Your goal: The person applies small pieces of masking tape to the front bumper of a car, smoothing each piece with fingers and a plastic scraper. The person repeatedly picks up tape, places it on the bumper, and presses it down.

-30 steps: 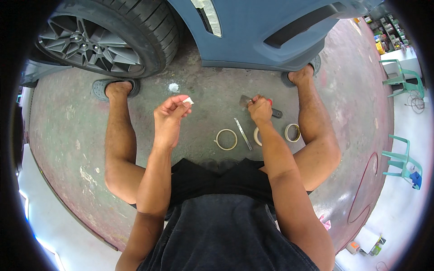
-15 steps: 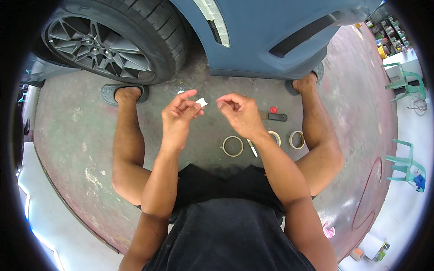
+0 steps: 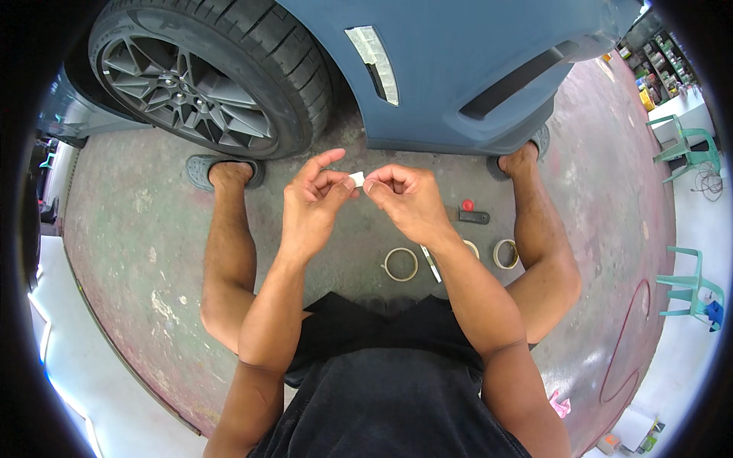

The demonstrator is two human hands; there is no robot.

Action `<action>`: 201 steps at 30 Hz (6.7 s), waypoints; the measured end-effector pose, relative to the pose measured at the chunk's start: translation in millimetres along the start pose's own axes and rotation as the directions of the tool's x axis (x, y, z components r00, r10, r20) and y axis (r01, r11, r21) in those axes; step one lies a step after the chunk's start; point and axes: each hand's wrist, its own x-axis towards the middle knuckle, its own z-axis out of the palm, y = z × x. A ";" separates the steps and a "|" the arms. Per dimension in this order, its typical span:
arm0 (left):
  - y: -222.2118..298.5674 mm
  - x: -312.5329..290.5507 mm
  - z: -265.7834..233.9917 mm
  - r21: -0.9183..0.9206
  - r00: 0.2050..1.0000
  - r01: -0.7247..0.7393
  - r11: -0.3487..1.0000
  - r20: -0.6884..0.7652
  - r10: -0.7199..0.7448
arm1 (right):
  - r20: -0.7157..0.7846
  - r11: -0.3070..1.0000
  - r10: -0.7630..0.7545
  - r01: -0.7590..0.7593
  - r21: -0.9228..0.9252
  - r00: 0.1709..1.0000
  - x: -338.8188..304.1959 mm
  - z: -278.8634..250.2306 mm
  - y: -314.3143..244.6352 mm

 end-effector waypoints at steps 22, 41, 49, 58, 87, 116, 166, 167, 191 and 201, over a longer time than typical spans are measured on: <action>96.4 68.7 41.6 -0.455 0.972 -0.166 0.875 -0.225 0.068 | -0.258 0.941 -0.204 0.262 0.215 0.944 55.8 10.0 -131.7; 101.6 78.9 45.9 -0.513 0.972 -0.139 0.847 -0.234 0.018 | -0.300 0.895 -0.139 0.249 0.370 0.944 62.9 17.2 -130.3; 100.3 79.8 45.6 -0.527 0.973 -0.156 0.836 -0.229 0.037 | -0.318 0.887 -0.134 0.257 0.384 0.939 65.2 20.7 -128.5; 101.1 82.3 45.2 -0.505 0.971 -0.165 0.847 -0.235 0.049 | -0.325 0.893 -0.139 0.260 0.367 0.936 66.4 20.9 -127.7; 105.7 85.1 45.9 -0.531 0.971 -0.152 0.834 -0.239 0.025 | -0.376 0.865 -0.102 0.269 0.424 0.921 68.5 26.3 -132.8; 105.1 87.7 46.5 -0.526 0.965 -0.175 0.832 -0.259 0.039 | -0.393 0.866 -0.102 0.276 0.417 0.914 67.9 31.2 -131.5; 108.5 89.6 48.2 -0.543 0.960 -0.166 0.823 -0.279 0.009 | -0.511 0.890 -0.151 0.341 0.302 0.846 71.9 41.5 -132.0; 108.8 89.6 48.4 -0.544 0.960 -0.170 0.822 -0.281 0.013 | -0.515 0.892 -0.150 0.340 0.298 0.844 71.9 41.7 -131.5; 115.1 84.4 48.9 -0.503 0.955 -0.139 0.853 -0.296 -0.019 | -0.566 0.876 -0.160 0.381 0.296 0.808 72.0 43.3 -125.7; 111.9 86.0 48.4 -0.522 0.953 -0.136 0.842 -0.301 -0.033 | -0.561 0.870 -0.175 0.393 0.296 0.809 71.4 43.2 -126.5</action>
